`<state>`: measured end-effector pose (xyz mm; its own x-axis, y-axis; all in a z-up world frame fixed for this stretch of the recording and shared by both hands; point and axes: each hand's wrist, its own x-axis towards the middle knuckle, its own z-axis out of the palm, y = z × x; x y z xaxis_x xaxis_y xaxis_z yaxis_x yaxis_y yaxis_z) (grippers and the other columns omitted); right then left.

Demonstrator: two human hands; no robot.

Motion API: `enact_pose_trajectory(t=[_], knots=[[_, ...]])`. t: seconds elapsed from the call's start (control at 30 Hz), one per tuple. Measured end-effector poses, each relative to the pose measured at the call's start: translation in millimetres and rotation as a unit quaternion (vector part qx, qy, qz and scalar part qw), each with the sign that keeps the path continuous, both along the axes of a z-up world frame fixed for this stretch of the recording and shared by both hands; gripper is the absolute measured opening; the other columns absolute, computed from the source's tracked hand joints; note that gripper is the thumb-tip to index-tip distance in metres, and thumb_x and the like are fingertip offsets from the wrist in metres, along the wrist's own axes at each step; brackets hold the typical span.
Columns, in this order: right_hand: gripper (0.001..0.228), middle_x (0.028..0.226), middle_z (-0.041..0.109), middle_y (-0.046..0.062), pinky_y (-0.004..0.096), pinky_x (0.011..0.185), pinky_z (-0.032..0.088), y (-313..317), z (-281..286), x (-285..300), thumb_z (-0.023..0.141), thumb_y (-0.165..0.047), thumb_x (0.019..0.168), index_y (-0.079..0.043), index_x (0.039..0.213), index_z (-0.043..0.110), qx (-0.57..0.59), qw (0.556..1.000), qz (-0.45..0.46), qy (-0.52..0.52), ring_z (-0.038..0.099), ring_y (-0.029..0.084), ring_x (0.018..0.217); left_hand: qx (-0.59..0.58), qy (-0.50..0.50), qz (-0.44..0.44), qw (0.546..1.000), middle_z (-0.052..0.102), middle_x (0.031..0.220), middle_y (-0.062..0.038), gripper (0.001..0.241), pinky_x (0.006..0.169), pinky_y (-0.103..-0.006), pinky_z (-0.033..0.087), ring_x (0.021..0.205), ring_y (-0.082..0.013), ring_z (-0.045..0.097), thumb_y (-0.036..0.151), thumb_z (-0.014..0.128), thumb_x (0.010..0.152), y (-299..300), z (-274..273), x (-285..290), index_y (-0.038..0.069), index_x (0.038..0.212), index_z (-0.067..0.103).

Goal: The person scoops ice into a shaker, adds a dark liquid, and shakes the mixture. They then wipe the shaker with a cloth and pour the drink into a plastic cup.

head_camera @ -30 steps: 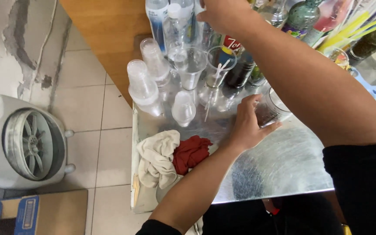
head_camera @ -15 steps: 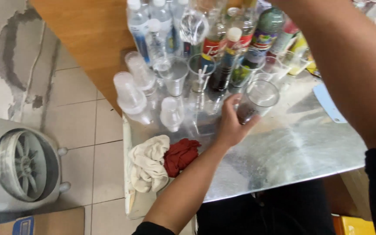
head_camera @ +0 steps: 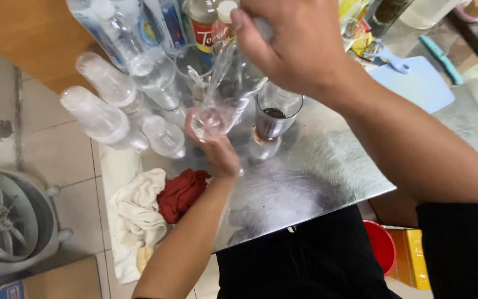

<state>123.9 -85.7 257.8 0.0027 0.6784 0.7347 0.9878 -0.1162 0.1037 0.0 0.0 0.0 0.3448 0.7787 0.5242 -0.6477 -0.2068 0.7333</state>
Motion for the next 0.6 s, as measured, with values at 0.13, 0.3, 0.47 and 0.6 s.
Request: enact_pose_trajectory(t=[0.13,0.3,0.47,0.6], knots=[[0.035,0.075,0.042,0.005,0.043,0.061,0.027,-3.0,-16.1,14.3,0.056,-0.018,0.119,-0.01,0.086,0.054,-0.026,0.996,0.086,0.02,0.04,0.026,0.066,-0.255,-0.028,-0.093,0.962,0.05,0.134,-0.019,0.059,0.068,-0.0358,0.064,0.111,-0.0329,0.06,0.056,0.052,0.097,0.4,37.8,-14.3,0.02,0.142,0.039],[0.034,0.078,0.047,0.009,0.042,0.064,0.031,-19.7,-8.8,26.7,0.044,-0.016,0.118,-0.002,0.091,0.061,-0.015,0.972,0.234,0.024,0.043,0.028,0.067,-0.315,-0.005,-0.264,0.912,0.052,0.085,-0.004,0.077,0.064,-0.0379,0.044,0.069,-0.0207,0.044,0.077,0.039,0.09,12.8,40.0,-19.1,0.011,0.122,0.064],[0.041,0.093,0.064,0.018,0.049,0.072,0.037,-39.0,-24.7,41.4,0.036,-0.02,0.115,0.005,0.111,0.068,0.0,0.927,0.373,0.041,0.055,0.037,0.074,-0.435,0.172,-0.414,0.781,0.037,0.056,0.001,0.072,0.054,-0.0312,0.04,0.04,-0.0091,0.029,0.082,0.037,0.085,17.3,92.3,-46.0,0.013,0.085,0.056],[0.043,0.093,0.063,0.024,0.048,0.073,0.043,-57.4,-74.6,76.2,0.033,-0.02,0.113,0.008,0.099,0.062,0.251,0.9,0.328,0.141,0.058,0.035,0.078,-0.399,0.215,-0.271,0.849,0.037,0.056,0.0,0.07,0.053,-0.0307,0.037,0.043,-0.0103,0.028,0.073,0.034,0.093,10.6,96.3,-71.5,0.009,0.096,0.063]])
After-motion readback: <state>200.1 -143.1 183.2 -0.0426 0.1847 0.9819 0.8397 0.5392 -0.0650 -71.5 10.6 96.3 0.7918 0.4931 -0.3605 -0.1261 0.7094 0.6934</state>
